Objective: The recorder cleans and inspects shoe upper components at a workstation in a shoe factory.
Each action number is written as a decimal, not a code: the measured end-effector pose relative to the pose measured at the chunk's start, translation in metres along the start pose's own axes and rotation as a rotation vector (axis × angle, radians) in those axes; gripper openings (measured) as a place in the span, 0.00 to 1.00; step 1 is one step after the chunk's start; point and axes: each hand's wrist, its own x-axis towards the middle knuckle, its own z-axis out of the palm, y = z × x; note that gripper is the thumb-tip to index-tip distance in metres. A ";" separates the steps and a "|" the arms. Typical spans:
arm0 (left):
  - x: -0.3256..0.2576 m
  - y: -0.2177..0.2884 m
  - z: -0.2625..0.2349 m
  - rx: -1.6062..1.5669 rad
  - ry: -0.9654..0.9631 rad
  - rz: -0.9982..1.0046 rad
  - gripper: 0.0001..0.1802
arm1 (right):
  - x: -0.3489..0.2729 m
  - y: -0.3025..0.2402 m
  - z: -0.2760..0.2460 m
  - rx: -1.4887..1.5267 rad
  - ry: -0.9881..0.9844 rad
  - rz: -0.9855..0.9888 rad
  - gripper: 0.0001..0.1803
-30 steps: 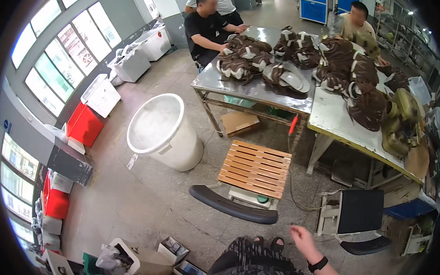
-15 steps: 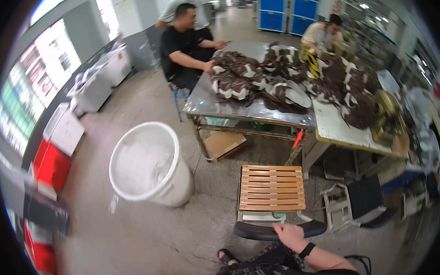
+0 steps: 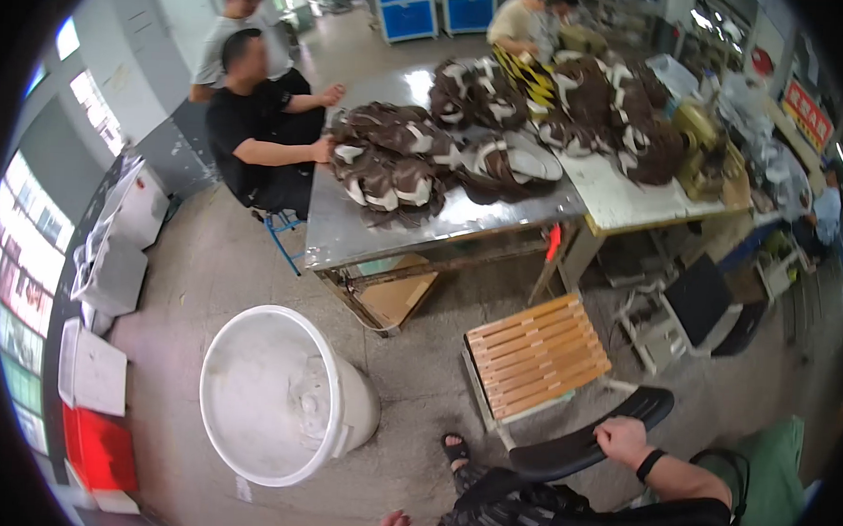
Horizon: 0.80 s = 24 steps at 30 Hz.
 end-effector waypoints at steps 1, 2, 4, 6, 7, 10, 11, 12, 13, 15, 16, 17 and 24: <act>0.001 0.006 0.002 0.032 -0.065 0.008 0.21 | -0.003 0.003 0.002 -0.081 -0.019 0.035 0.09; 0.003 0.021 0.006 0.082 -0.119 -0.093 0.21 | 0.002 0.000 -0.004 -0.004 -0.039 0.030 0.08; 0.042 -0.007 -0.012 0.248 -0.251 0.049 0.19 | 0.002 0.007 -0.001 -0.002 -0.085 0.050 0.08; 0.095 -0.035 -0.051 0.327 -0.178 0.113 0.19 | 0.005 0.007 -0.003 -0.004 -0.079 0.085 0.08; 0.112 -0.035 -0.061 0.388 -0.096 0.169 0.18 | 0.003 0.007 -0.003 0.006 -0.071 0.104 0.08; 0.097 0.116 -0.017 0.285 -0.151 0.031 0.17 | -0.002 0.005 -0.003 0.001 -0.061 0.170 0.08; 0.112 0.130 -0.025 0.333 -0.183 0.058 0.17 | 0.000 0.002 -0.004 -0.004 -0.072 0.169 0.08; 0.138 0.137 -0.036 0.345 -0.188 0.074 0.17 | 0.002 0.000 -0.004 -0.001 -0.054 0.177 0.08; 0.167 0.145 -0.044 0.533 -0.259 0.135 0.18 | 0.004 -0.001 -0.002 0.005 -0.078 0.218 0.09; 0.203 0.170 -0.048 0.689 -0.373 0.216 0.22 | 0.011 -0.004 0.005 0.008 -0.086 0.267 0.10; 0.209 0.194 -0.036 0.690 -0.378 0.229 0.22 | 0.017 -0.008 0.015 -0.044 -0.229 0.440 0.11; 0.214 0.217 -0.024 0.734 -0.362 0.277 0.19 | 0.025 -0.013 0.026 -0.095 -0.375 0.609 0.13; 0.275 0.287 -0.019 0.740 -0.452 0.324 0.19 | 0.145 -0.095 0.105 0.569 -0.543 0.359 0.23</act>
